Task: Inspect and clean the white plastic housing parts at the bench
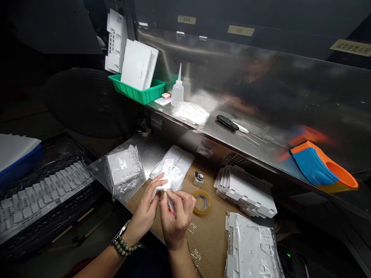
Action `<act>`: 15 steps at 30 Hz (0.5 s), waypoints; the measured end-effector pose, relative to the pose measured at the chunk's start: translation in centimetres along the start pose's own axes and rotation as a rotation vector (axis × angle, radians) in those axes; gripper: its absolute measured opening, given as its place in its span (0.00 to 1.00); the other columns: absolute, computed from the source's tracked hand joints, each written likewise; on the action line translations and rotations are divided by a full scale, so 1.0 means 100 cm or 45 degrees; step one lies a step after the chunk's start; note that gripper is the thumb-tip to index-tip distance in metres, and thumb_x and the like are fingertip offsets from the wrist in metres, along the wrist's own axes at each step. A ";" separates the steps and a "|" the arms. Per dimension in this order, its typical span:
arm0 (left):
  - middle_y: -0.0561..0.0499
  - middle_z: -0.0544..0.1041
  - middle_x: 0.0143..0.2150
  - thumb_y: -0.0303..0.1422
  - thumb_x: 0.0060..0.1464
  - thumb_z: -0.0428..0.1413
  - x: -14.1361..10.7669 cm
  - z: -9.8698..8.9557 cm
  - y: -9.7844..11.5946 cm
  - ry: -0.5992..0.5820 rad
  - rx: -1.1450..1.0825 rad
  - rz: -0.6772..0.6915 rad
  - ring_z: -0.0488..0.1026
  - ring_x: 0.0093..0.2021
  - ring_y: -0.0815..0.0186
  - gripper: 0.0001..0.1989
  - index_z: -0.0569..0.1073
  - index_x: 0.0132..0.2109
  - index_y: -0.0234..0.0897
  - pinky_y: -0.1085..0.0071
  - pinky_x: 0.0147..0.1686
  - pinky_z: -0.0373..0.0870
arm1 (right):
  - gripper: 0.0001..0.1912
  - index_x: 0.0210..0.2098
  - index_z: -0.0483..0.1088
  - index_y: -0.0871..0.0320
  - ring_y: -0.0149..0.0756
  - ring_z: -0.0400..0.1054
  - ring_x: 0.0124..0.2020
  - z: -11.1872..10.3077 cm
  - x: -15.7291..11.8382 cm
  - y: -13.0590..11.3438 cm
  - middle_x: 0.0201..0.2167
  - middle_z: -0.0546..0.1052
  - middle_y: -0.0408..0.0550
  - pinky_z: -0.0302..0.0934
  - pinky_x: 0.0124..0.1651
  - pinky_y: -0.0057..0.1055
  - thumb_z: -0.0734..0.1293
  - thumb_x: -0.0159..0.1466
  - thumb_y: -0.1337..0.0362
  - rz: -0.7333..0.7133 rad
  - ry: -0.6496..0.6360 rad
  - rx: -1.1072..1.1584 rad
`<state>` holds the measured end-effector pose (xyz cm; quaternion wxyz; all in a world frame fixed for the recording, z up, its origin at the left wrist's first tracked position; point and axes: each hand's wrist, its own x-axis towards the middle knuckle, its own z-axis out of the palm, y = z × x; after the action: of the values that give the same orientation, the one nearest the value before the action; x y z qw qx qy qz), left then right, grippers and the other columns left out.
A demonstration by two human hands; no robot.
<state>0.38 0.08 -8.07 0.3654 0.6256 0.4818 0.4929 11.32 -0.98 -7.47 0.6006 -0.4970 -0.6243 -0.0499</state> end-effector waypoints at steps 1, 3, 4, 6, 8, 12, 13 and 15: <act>0.48 0.61 0.72 0.27 0.69 0.44 0.000 0.000 0.001 -0.002 -0.023 -0.007 0.57 0.73 0.63 0.19 0.70 0.61 0.46 0.57 0.73 0.52 | 0.11 0.44 0.75 0.58 0.34 0.68 0.38 0.000 0.000 -0.001 0.37 0.74 0.46 0.62 0.44 0.35 0.73 0.63 0.74 -0.006 -0.009 0.013; 0.48 0.61 0.72 0.28 0.70 0.44 -0.001 0.000 0.001 -0.016 -0.055 -0.017 0.57 0.73 0.62 0.18 0.70 0.60 0.46 0.57 0.73 0.52 | 0.11 0.44 0.75 0.57 0.34 0.68 0.38 0.000 0.000 -0.002 0.37 0.74 0.46 0.62 0.44 0.35 0.73 0.63 0.74 -0.020 -0.031 0.027; 0.48 0.61 0.72 0.28 0.69 0.44 -0.001 0.000 0.001 -0.021 -0.056 -0.018 0.57 0.73 0.62 0.18 0.70 0.60 0.46 0.57 0.73 0.52 | 0.11 0.44 0.75 0.57 0.34 0.68 0.38 0.000 0.000 -0.001 0.37 0.74 0.46 0.62 0.44 0.35 0.73 0.63 0.74 -0.024 -0.036 0.023; 0.47 0.62 0.72 0.27 0.69 0.44 -0.002 0.000 0.001 -0.023 -0.036 -0.014 0.56 0.73 0.62 0.19 0.70 0.61 0.46 0.56 0.72 0.52 | 0.12 0.45 0.75 0.57 0.34 0.69 0.39 -0.003 -0.003 0.004 0.38 0.74 0.46 0.63 0.45 0.35 0.73 0.63 0.74 -0.010 -0.020 -0.005; 0.47 0.62 0.72 0.26 0.69 0.43 -0.003 -0.001 0.001 -0.026 -0.031 -0.009 0.55 0.74 0.62 0.20 0.70 0.61 0.45 0.55 0.72 0.52 | 0.13 0.46 0.76 0.57 0.35 0.69 0.40 -0.005 -0.006 0.009 0.39 0.73 0.47 0.64 0.45 0.36 0.73 0.63 0.74 0.028 0.003 -0.028; 0.47 0.61 0.73 0.28 0.69 0.45 -0.002 -0.004 0.007 -0.044 -0.119 -0.044 0.54 0.74 0.60 0.19 0.70 0.61 0.46 0.55 0.73 0.50 | 0.13 0.47 0.77 0.56 0.35 0.69 0.41 -0.008 -0.008 0.014 0.39 0.73 0.47 0.66 0.44 0.35 0.72 0.64 0.73 0.111 -0.001 0.019; 0.48 0.61 0.73 0.29 0.69 0.46 -0.001 -0.006 0.010 -0.047 -0.161 -0.082 0.53 0.74 0.60 0.18 0.71 0.61 0.46 0.55 0.73 0.48 | 0.12 0.47 0.77 0.56 0.36 0.69 0.41 -0.009 -0.007 0.015 0.39 0.73 0.48 0.66 0.43 0.35 0.72 0.64 0.72 0.141 0.003 0.027; 0.49 0.62 0.73 0.32 0.68 0.49 0.000 -0.011 0.016 -0.043 -0.295 -0.216 0.53 0.75 0.58 0.17 0.71 0.60 0.46 0.56 0.74 0.46 | 0.09 0.45 0.78 0.57 0.36 0.70 0.41 -0.015 -0.002 0.020 0.39 0.73 0.48 0.67 0.43 0.35 0.73 0.64 0.69 0.209 0.044 0.013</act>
<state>-0.32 -0.35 -6.29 0.4835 0.5445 0.4668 0.5019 13.62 -1.09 -8.31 0.6159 -0.5425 -0.5712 -0.0059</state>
